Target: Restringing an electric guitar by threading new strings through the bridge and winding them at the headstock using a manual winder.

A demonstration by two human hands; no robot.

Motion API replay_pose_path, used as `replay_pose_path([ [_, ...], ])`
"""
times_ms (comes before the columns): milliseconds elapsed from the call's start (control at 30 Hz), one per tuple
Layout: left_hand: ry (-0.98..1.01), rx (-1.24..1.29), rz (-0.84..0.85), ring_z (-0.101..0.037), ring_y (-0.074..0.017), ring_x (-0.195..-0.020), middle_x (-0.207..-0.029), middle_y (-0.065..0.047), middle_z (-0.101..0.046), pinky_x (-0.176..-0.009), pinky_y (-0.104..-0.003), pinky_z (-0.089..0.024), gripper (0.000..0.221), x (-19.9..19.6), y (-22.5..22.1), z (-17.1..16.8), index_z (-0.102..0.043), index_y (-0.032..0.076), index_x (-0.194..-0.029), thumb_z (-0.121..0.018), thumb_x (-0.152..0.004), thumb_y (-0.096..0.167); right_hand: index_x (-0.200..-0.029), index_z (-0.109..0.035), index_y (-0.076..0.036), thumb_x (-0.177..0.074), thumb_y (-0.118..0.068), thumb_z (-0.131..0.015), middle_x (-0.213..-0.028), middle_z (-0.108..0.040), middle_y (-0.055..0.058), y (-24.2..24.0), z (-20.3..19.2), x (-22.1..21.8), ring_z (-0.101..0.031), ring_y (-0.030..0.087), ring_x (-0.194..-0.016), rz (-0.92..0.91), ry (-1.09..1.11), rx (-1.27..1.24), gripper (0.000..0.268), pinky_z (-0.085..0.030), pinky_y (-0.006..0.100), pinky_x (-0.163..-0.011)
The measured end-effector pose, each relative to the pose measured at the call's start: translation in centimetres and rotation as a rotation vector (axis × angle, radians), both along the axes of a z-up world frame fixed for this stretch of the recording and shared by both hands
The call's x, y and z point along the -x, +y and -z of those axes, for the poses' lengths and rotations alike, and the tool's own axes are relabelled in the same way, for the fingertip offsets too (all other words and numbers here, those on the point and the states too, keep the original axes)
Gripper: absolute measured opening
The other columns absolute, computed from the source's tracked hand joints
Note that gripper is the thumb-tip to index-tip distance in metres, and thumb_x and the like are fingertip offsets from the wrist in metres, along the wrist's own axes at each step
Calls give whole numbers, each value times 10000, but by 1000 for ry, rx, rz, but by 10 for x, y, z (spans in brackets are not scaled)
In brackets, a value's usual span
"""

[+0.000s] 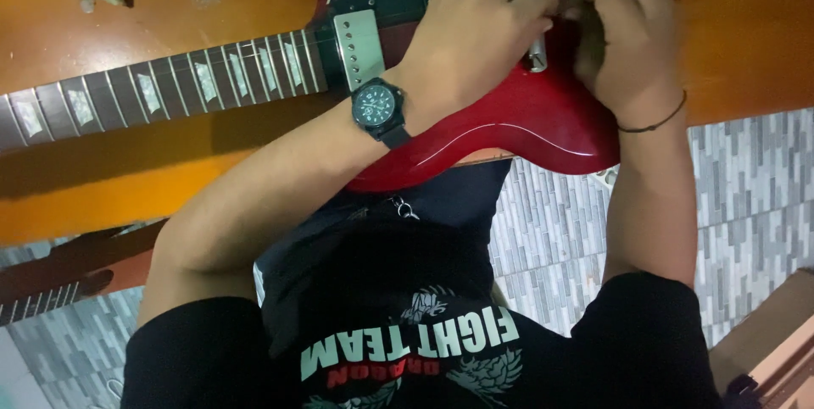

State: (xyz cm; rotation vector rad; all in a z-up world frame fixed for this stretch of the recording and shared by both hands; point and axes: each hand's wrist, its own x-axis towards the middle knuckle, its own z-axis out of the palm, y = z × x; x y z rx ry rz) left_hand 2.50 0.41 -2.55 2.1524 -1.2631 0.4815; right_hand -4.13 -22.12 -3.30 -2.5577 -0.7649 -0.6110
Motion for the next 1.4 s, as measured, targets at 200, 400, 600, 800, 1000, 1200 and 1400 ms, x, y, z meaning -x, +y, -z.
replay_pose_path([
  [200, 0, 39, 14, -599, -295, -1027, -1057, -90, -758, -967, -461, -346, 124, 1, 4, -7, -765, 108, -1055, -647, -1043, 146, -1079, -684, 83, -912, 225, -567, -1051, -628, 211, 19, -17, 4, -586, 347, -902, 78, -203, 180, 248, -485, 384, -674],
  [400, 35, 107, 17, -606, -285, -1002, -1022, -76, -756, -971, -472, -333, 97, 1, 8, -18, -748, 112, -1024, -651, -1025, 112, -1040, -716, 82, -971, 213, -571, -1045, -658, 197, 22, -19, 3, -588, 324, -842, 62, -291, 164, 207, -507, 356, -668],
  [600, 386, 215, 72, -625, -217, -933, -935, 10, -736, -880, -462, -331, 122, -8, 9, -16, -708, 170, -958, -612, -991, 104, -1004, -769, 29, -986, 158, -605, -1086, -669, 179, 27, -41, 3, -570, 302, -983, 118, -458, 290, 209, -507, 377, -783],
  [800, 609, 238, 44, -632, -186, -855, -858, 35, -738, -891, -484, -317, 147, -7, 1, -24, -679, 202, -895, -576, -998, 181, -1030, -845, -133, -995, 17, -708, -1301, -713, 81, 39, -42, 11, -565, 247, -1209, 362, -628, 443, 207, -361, 390, -999],
  [1000, 567, 314, 74, -636, -154, -800, -835, 40, -723, -845, -427, -388, 139, -8, -3, -24, -676, 193, -897, -578, -989, 158, -1120, -657, 180, -1107, 143, -527, -1147, -633, 310, 20, -22, 7, -603, 456, -1018, -40, -73, -162, 136, -509, 517, -916],
  [1200, 520, 278, 38, -645, -177, -818, -837, 32, -733, -871, -462, -336, 138, -4, -8, -20, -697, 208, -895, -609, -976, 140, -1091, -686, 104, -1181, 46, -641, -873, -652, 177, 17, -14, 12, -579, 300, -730, 70, 47, -177, 116, -435, 393, -669],
  [1400, 373, 258, 51, -582, -173, -816, -832, 77, -655, -787, -412, -311, 115, -10, -9, -17, -663, 219, -889, -598, -975, 179, -1209, -586, 109, -1169, 109, -621, -1071, -607, 227, 5, -11, 10, -592, 314, -885, 84, 205, -284, 52, -454, 395, -773],
])
